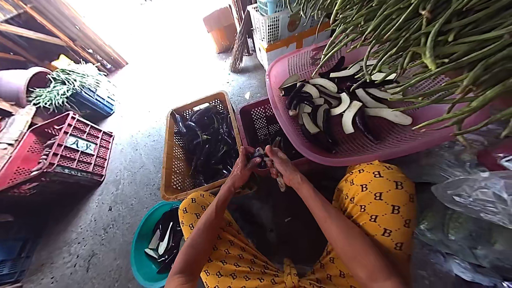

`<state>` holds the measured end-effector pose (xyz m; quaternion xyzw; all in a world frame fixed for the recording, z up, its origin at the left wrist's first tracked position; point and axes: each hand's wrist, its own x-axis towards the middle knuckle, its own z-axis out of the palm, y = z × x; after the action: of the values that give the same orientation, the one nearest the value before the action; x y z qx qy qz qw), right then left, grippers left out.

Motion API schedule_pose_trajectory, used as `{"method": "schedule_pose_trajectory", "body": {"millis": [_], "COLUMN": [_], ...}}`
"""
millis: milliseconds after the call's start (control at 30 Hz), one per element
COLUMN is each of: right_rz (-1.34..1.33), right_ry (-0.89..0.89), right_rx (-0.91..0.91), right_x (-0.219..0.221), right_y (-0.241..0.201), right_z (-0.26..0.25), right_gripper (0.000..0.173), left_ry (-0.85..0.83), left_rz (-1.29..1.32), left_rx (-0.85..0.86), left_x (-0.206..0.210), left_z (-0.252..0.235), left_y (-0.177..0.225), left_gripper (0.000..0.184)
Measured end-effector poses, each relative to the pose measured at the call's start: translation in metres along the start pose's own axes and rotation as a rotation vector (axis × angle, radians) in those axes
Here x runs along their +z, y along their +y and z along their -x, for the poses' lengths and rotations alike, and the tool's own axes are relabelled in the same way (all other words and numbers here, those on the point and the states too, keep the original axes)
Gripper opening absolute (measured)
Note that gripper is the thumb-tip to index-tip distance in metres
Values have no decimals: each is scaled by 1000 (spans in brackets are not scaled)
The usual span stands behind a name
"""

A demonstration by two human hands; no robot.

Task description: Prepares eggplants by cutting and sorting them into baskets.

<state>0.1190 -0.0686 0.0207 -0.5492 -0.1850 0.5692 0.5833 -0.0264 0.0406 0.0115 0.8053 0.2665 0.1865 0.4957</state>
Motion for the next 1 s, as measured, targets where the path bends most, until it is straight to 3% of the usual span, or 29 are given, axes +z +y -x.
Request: {"method": "schedule_pose_trajectory", "body": {"millis": [100, 167, 333, 433, 500, 600, 767, 833, 1000], "right_rz": [20, -17, -408, -482, -383, -105, 148, 323, 977], "right_ry": [2, 60, 214, 244, 219, 194, 208, 186, 275], "right_rx": [-126, -72, 228, 276, 245, 151, 313, 165, -478], "right_x": [3, 4, 11, 14, 17, 25, 31, 35, 43], "right_y": [3, 3, -5, 2, 9, 24, 57, 57, 69], "right_z": [-2, -3, 3, 1, 3, 16, 31, 39, 58], "right_gripper": [15, 19, 28, 27, 29, 38, 39, 42, 38], "left_ry": [-133, -151, 155, 149, 269, 518, 657, 642, 689], "left_rz": [216, 420, 969, 893, 830, 1006, 1249, 1289, 1261], "left_rx": [-57, -176, -398, -298, -285, -376, -460, -459, -537], "left_x": [-2, -9, -23, -12, 5, 22, 19, 20, 25], "left_z": [2, 3, 3, 0, -6, -21, -34, -34, -33], "left_y": [2, 7, 20, 12, 12, 6, -13, -13, -6], "left_gripper": [30, 25, 35, 45, 39, 41, 49, 51, 46]}}
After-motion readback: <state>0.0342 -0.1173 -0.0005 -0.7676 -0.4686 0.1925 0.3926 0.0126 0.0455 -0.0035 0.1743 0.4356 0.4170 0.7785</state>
